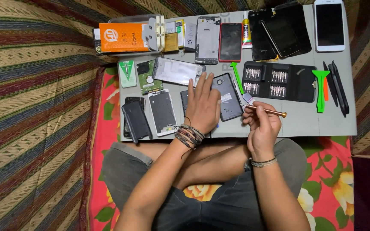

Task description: Prying the back covers off several smartphones using a small repair tool to access internal components.

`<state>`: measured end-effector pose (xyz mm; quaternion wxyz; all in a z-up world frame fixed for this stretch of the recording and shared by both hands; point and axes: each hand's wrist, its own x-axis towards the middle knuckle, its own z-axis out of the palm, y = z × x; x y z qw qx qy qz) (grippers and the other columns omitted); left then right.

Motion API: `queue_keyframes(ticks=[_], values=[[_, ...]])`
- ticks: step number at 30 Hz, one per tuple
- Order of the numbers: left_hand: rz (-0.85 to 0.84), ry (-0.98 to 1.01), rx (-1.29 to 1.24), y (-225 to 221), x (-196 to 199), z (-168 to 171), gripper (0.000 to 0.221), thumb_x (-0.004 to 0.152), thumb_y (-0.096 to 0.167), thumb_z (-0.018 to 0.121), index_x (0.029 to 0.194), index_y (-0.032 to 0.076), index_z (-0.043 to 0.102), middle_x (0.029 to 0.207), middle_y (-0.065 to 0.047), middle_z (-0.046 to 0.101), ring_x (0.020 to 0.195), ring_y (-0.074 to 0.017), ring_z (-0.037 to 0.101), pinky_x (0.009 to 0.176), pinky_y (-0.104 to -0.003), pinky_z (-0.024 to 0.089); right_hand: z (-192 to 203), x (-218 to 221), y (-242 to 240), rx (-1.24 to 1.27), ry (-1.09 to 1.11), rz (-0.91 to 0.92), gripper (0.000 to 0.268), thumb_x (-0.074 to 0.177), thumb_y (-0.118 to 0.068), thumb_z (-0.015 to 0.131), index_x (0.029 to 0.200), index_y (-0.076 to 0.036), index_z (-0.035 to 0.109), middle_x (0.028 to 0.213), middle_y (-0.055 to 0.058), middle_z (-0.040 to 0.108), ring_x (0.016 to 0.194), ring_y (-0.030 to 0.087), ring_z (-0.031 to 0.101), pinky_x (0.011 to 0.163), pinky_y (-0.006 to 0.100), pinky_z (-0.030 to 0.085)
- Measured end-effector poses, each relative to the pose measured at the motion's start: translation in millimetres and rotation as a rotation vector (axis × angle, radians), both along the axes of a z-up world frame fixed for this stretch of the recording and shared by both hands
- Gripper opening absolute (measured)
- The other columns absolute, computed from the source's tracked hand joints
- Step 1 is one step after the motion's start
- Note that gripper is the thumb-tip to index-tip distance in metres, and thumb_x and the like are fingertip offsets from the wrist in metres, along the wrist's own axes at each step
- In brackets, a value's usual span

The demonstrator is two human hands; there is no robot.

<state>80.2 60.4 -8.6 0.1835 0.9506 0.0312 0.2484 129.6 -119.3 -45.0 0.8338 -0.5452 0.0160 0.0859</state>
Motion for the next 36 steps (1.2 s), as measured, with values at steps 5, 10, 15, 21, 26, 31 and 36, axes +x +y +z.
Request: queue_keyframes(ticks=[5, 10, 15, 21, 26, 31, 36], values=[[-0.033, 0.039, 0.008, -2.7, 6.9, -9.6, 0.009, 0.099, 0.014, 0.054, 0.094, 0.006, 0.054, 0.148, -0.031, 0.045, 0.148, -0.0467, 0.032, 0.121, -0.068, 0.009, 0.1, -0.4, 0.7, -0.005, 0.004, -0.01, 0.022, 0.104, -0.02, 0.059, 0.114, -0.002, 0.064, 0.09, 0.019, 0.072, 0.074, 0.017, 0.074, 0.055, 0.018, 0.06], [-0.035, 0.081, -0.012, -1.4, 9.3, -14.8, 0.009, 0.099, 0.012, 0.057, 0.094, 0.005, 0.054, 0.147, -0.033, 0.046, 0.147, -0.0481, 0.032, 0.12, -0.069, 0.008, 4.8, -0.7, 2.2, -0.011, 0.012, -0.011, 0.021, 0.104, -0.02, 0.059, 0.114, -0.002, 0.064, 0.089, 0.018, 0.073, 0.073, 0.017, 0.074, 0.056, 0.018, 0.06], [-0.029, 0.101, -0.044, 0.1, 8.4, -15.4, 0.005, 0.099, 0.01, 0.057, 0.096, 0.007, 0.054, 0.149, -0.033, 0.044, 0.148, -0.0482, 0.029, 0.121, -0.068, 0.006, 5.7, -1.2, 2.1, -0.002, 0.025, -0.016, 0.021, 0.104, -0.02, 0.059, 0.113, -0.002, 0.065, 0.089, 0.018, 0.073, 0.073, 0.016, 0.074, 0.055, 0.018, 0.06], [-0.012, 0.117, -0.077, 1.9, 5.6, -10.9, 0.006, 0.101, 0.012, 0.054, 0.097, 0.007, 0.055, 0.152, -0.032, 0.042, 0.15, -0.0474, 0.027, 0.121, -0.067, 0.005, 1.3, 0.0, 0.9, 0.005, 0.018, -0.01, 0.021, 0.104, -0.02, 0.059, 0.113, -0.002, 0.065, 0.088, 0.018, 0.073, 0.073, 0.017, 0.074, 0.055, 0.018, 0.06], [0.0, 0.096, -0.268, -0.3, -4.0, 0.0, 0.008, 0.102, 0.013, 0.049, 0.099, 0.008, 0.056, 0.153, -0.03, 0.04, 0.151, -0.0479, 0.024, 0.121, -0.067, 0.002, 2.3, -0.9, 1.8, 0.009, -0.001, -0.013, 0.022, 0.104, -0.02, 0.06, 0.114, -0.001, 0.064, 0.088, 0.018, 0.073, 0.072, 0.017, 0.074, 0.055, 0.018, 0.06], [-0.035, -0.071, -0.66, -9.5, -28.2, 17.4, 0.012, 0.105, 0.012, 0.043, 0.101, 0.008, 0.054, 0.154, -0.029, 0.04, 0.15, -0.051, 0.023, 0.121, -0.068, 0.005, 0.2, -1.9, 0.7, 0.008, -0.016, -0.016, 0.021, 0.104, -0.018, 0.06, 0.114, 0.0, 0.064, 0.088, 0.02, 0.073, 0.073, 0.019, 0.074, 0.055, 0.019, 0.06], [-0.179, -0.421, -1.526, -30.0, -61.4, 26.2, 0.008, 0.11, 0.014, 0.042, 0.105, 0.011, 0.048, 0.152, -0.025, 0.046, 0.15, -0.0362, 0.032, 0.123, -0.051, 0.017, 12.7, -15.2, 5.7, -0.031, -0.176, -0.03, 0.019, 0.102, -0.012, 0.065, 0.115, 0.003, 0.062, 0.092, 0.02, 0.07, 0.081, 0.019, 0.072, 0.064, 0.023, 0.061]])
